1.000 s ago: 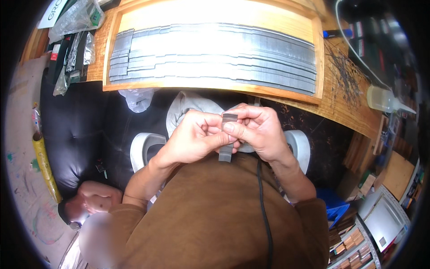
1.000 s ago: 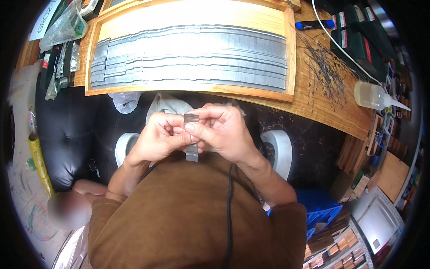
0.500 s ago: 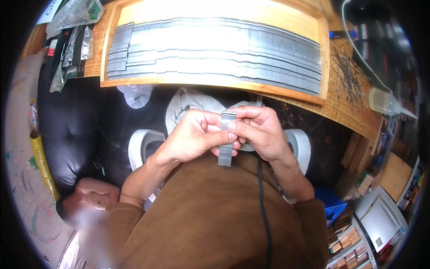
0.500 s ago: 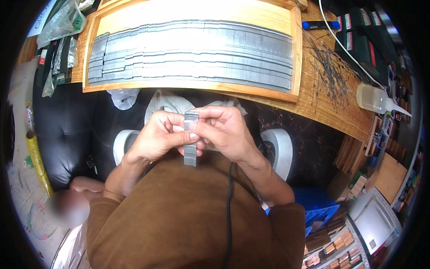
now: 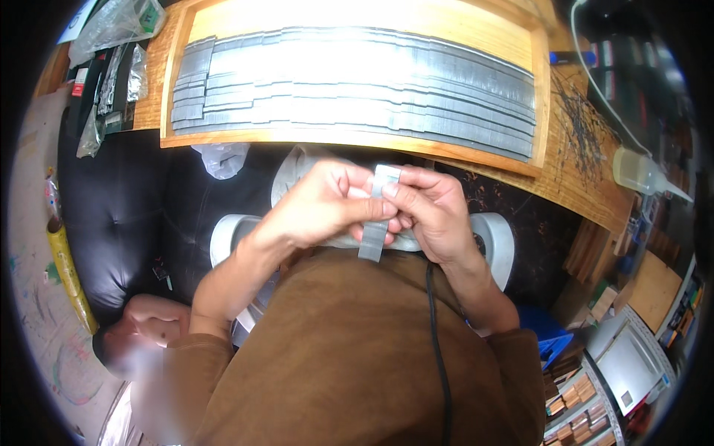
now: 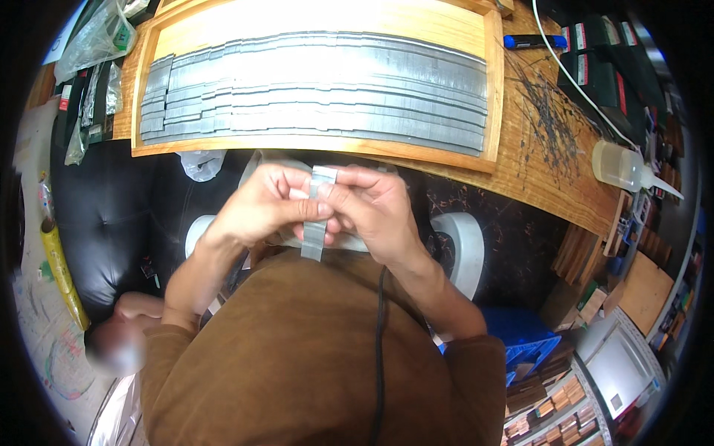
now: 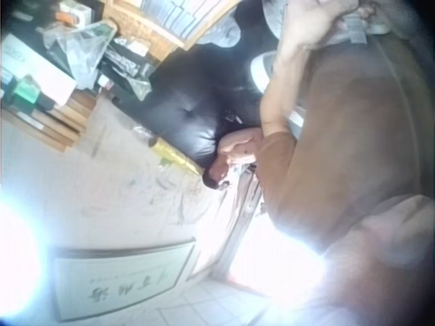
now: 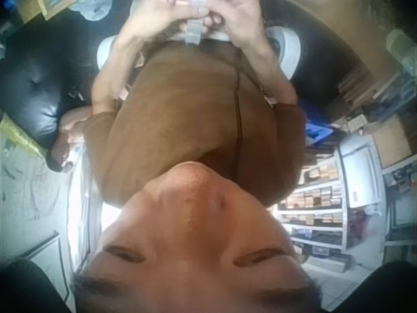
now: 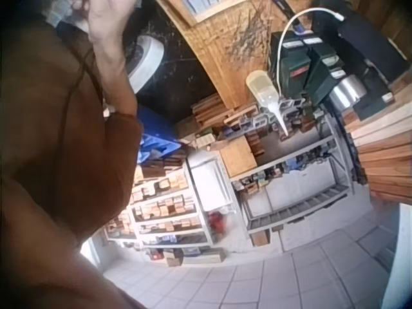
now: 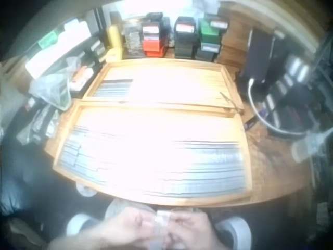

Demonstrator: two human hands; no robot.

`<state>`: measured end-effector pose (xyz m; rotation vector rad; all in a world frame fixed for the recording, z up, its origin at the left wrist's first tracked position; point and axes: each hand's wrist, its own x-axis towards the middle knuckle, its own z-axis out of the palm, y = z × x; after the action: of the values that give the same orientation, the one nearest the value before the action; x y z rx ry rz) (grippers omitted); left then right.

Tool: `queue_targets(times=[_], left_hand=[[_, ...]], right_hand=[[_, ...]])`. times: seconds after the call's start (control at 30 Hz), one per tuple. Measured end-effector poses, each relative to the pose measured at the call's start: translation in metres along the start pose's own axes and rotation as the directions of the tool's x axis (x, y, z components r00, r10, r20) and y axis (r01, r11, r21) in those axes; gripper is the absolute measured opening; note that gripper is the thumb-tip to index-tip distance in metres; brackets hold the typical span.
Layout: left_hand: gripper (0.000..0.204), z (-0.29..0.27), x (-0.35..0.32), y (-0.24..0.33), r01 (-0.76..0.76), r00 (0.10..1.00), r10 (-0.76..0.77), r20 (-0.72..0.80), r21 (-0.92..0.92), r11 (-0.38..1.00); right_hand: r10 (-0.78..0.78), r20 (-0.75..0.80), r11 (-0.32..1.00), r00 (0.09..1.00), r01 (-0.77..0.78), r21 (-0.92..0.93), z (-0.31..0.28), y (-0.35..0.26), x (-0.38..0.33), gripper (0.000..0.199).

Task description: The person repeatedly picks up small rectangular metal pieces from a wooden tray and joins them together by hand. The person handles the pieces one at a time, aligning and pressing them to form small stacks, then places the assembled units back on the tray.

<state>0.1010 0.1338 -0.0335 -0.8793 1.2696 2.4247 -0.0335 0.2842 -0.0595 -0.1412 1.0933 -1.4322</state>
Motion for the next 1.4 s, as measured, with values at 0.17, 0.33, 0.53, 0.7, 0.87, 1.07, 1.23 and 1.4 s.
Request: queue_targets(times=[0.17, 0.33, 0.53, 0.7, 0.87, 1.07, 1.23, 1.4], left_hand=[[0.021, -0.01, 0.017, 0.007, -0.033, 0.997, 0.034, 0.07, -0.021, 0.999], [0.02, -0.011, 0.017, 0.009, -0.032, 0.997, 0.03, 0.067, 0.029, 0.999], [0.018, -0.009, 0.015, 0.011, -0.024, 0.998, 0.025, 0.061, -0.009, 1.0], [0.017, -0.01, 0.016, 0.006, -0.07, 0.996, 0.071, 0.056, -0.012, 0.997], [0.013, 0.001, 0.009, 0.004, -0.079, 0.997, 0.079, -0.009, 0.026, 0.997], [0.014, 0.012, -0.008, -0.007, -0.114, 0.993, 0.112, -0.039, -0.067, 0.991], [0.013, 0.011, -0.01, -0.013, -0.1, 0.994, 0.098, -0.042, -0.052, 0.994], [0.017, 0.01, -0.01, -0.015, -0.113, 0.993, 0.112, -0.039, -0.017, 0.993]], right_hand=[[-0.085, -0.046, 0.996, 0.995, 0.086, 0.031, 0.001, -0.001, 0.007, 0.019], [-0.103, -0.077, 0.994, 0.992, 0.105, 0.016, 0.0, 0.001, 0.011, 0.017], [-0.071, -0.126, 0.994, 0.989, 0.081, 0.076, 0.009, -0.001, 0.008, 0.015], [-0.079, -0.131, 0.993, 0.988, 0.09, 0.079, 0.008, 0.002, 0.009, 0.015], [-0.1, 0.013, 0.992, 0.995, 0.099, 0.08, -0.009, 0.004, 0.009, 0.012], [-0.005, 0.053, 0.998, 0.999, 0.008, -0.056, -0.001, -0.013, -0.001, 0.013], [0.006, 0.115, 1.0, 0.993, -0.008, 0.015, -0.007, -0.003, 0.0, 0.015], [0.004, 0.122, 1.0, 0.993, -0.006, 0.019, -0.008, 0.0, 0.001, 0.016]])
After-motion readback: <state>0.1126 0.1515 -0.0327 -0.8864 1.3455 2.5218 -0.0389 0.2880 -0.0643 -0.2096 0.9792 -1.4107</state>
